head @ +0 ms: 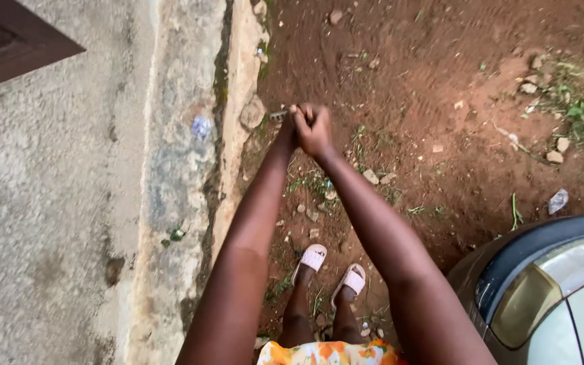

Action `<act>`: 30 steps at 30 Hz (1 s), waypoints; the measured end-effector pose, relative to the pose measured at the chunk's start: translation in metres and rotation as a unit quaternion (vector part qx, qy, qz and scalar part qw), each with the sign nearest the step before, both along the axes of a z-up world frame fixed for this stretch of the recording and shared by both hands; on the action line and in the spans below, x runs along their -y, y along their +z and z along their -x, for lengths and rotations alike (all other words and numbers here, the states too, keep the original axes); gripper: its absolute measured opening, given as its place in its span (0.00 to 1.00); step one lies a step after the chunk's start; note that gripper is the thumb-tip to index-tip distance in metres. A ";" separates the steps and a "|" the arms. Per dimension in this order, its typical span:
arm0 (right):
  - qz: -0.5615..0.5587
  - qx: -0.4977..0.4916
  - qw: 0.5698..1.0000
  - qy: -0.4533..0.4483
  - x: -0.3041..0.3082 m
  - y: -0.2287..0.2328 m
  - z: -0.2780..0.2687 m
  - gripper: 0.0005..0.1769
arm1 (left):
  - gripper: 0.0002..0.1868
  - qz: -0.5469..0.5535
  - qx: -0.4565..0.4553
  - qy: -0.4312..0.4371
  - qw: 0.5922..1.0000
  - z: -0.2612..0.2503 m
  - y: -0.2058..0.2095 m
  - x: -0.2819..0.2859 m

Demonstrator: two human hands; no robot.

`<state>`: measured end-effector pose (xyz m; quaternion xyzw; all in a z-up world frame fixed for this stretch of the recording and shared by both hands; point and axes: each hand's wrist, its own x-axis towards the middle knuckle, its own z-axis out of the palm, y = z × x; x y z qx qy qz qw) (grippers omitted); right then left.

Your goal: Raking the ground to level the soil and remove debris.

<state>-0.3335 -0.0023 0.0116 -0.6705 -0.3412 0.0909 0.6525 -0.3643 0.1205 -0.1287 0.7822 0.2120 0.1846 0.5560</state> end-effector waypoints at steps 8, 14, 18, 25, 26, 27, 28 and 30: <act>0.108 -0.072 0.990 0.046 -0.024 0.103 -0.011 0.21 | 0.15 -0.132 0.082 0.026 0.988 0.024 0.144 0.039; 0.123 -0.064 0.990 0.039 -0.014 0.131 -0.006 0.19 | 0.14 0.000 0.062 -0.027 0.998 0.026 0.196 0.051; 0.008 -0.052 0.994 0.100 -0.010 0.160 -0.024 0.24 | 0.15 -0.134 0.012 -0.007 0.991 0.008 0.210 0.056; -0.055 -0.041 0.996 0.053 0.020 0.136 -0.010 0.26 | 0.11 -0.260 -0.041 0.029 0.964 -0.013 0.117 0.047; -0.023 -0.053 0.996 0.066 0.024 0.121 -0.008 0.25 | 0.11 -0.144 0.050 -0.001 0.988 -0.011 0.097 0.045; 0.010 -0.065 0.995 0.078 0.028 0.106 -0.005 0.25 | 0.13 -0.026 0.139 -0.031 0.990 -0.008 0.076 0.044; 0.011 -0.065 0.995 0.078 0.031 0.090 -0.003 0.25 | 0.13 -0.024 0.138 -0.031 0.990 -0.003 0.068 0.045; 0.061 -0.064 0.987 0.137 0.036 0.059 -0.001 0.25 | 0.14 0.204 0.223 -0.058 0.951 0.008 0.051 0.048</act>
